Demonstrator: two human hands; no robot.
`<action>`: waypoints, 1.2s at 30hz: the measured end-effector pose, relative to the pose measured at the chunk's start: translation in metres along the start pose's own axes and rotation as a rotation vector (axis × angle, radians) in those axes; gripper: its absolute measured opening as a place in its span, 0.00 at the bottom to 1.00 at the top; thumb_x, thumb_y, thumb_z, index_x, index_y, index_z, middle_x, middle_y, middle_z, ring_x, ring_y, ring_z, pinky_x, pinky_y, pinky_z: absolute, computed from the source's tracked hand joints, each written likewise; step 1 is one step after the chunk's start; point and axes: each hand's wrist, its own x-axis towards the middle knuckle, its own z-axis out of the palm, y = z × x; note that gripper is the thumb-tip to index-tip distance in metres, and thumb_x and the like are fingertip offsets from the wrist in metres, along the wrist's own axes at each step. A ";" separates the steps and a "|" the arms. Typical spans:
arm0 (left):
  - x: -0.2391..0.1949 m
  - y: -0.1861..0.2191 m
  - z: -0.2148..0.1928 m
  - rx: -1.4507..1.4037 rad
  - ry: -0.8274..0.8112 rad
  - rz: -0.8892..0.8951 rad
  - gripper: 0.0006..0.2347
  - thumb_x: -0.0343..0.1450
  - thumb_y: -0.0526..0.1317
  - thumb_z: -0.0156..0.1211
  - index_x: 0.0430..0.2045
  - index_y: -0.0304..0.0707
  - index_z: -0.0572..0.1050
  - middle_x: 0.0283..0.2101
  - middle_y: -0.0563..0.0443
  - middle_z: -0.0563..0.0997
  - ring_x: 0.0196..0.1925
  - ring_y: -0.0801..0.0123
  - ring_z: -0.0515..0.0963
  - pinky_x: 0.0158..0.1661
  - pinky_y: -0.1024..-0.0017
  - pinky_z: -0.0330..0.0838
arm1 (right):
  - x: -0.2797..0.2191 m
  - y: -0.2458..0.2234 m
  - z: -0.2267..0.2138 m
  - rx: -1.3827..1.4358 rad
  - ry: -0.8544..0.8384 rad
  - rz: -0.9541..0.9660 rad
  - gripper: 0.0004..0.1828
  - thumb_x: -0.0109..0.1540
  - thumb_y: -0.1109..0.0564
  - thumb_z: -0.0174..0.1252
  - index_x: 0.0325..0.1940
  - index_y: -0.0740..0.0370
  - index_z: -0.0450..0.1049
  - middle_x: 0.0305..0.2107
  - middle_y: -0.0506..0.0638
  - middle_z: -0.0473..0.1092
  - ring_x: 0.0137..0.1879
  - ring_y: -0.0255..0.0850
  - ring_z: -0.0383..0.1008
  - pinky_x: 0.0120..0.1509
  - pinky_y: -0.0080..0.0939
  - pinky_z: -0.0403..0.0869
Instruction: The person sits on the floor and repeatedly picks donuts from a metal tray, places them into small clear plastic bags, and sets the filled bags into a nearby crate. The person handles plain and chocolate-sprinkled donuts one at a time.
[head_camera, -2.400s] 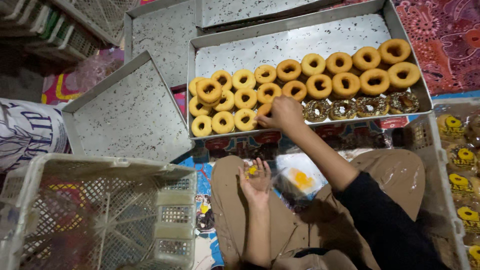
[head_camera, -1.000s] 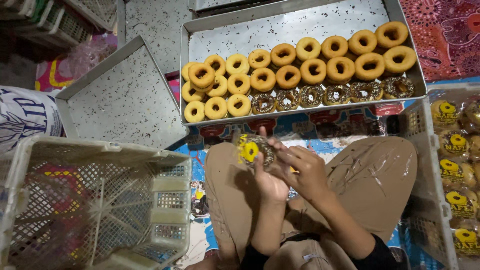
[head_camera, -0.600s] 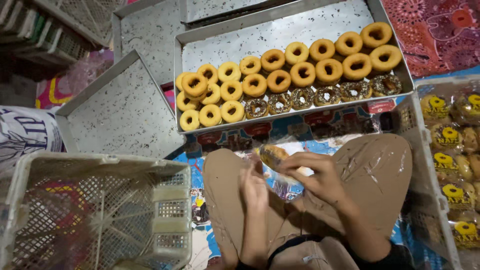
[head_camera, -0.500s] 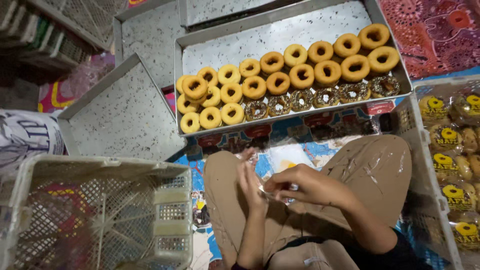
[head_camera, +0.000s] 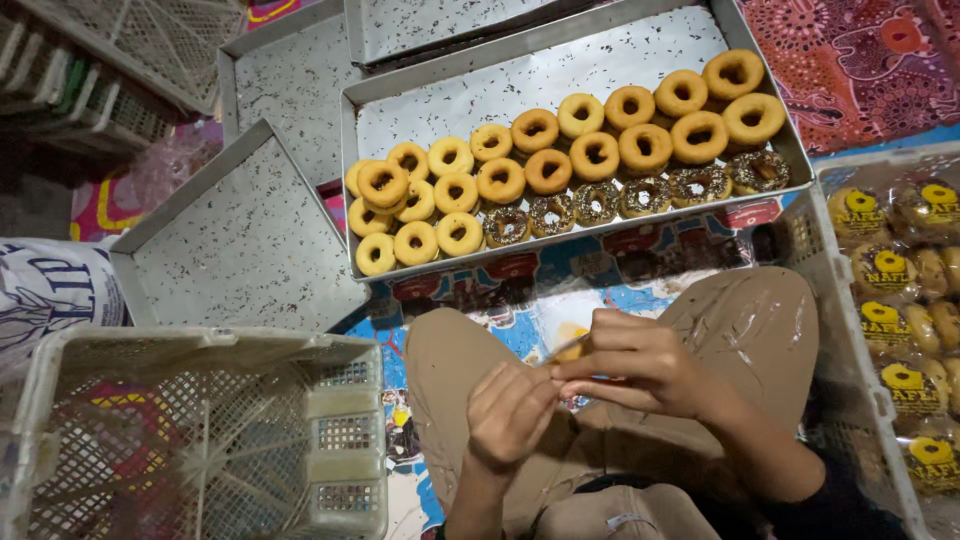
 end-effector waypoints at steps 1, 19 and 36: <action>0.000 0.002 0.000 -0.056 0.026 -0.069 0.09 0.67 0.27 0.72 0.34 0.30 0.75 0.37 0.45 0.82 0.33 0.61 0.82 0.34 0.67 0.77 | 0.000 0.001 0.002 -0.033 -0.004 -0.057 0.12 0.55 0.57 0.71 0.43 0.59 0.82 0.28 0.44 0.71 0.34 0.37 0.67 0.36 0.39 0.66; -0.041 -0.044 0.001 0.046 0.150 -1.226 0.10 0.74 0.43 0.63 0.33 0.33 0.78 0.33 0.46 0.81 0.37 0.58 0.79 0.38 0.67 0.74 | -0.049 0.103 0.087 0.291 -0.250 0.408 0.31 0.56 0.46 0.69 0.58 0.64 0.74 0.49 0.59 0.77 0.57 0.49 0.76 0.68 0.50 0.65; -0.227 -0.194 0.082 0.098 0.304 -1.224 0.14 0.67 0.41 0.73 0.20 0.32 0.74 0.19 0.51 0.77 0.22 0.78 0.71 0.26 0.74 0.68 | -0.165 0.241 0.178 -0.414 -0.183 0.839 0.14 0.60 0.47 0.58 0.38 0.61 0.77 0.31 0.57 0.75 0.40 0.55 0.76 0.44 0.53 0.72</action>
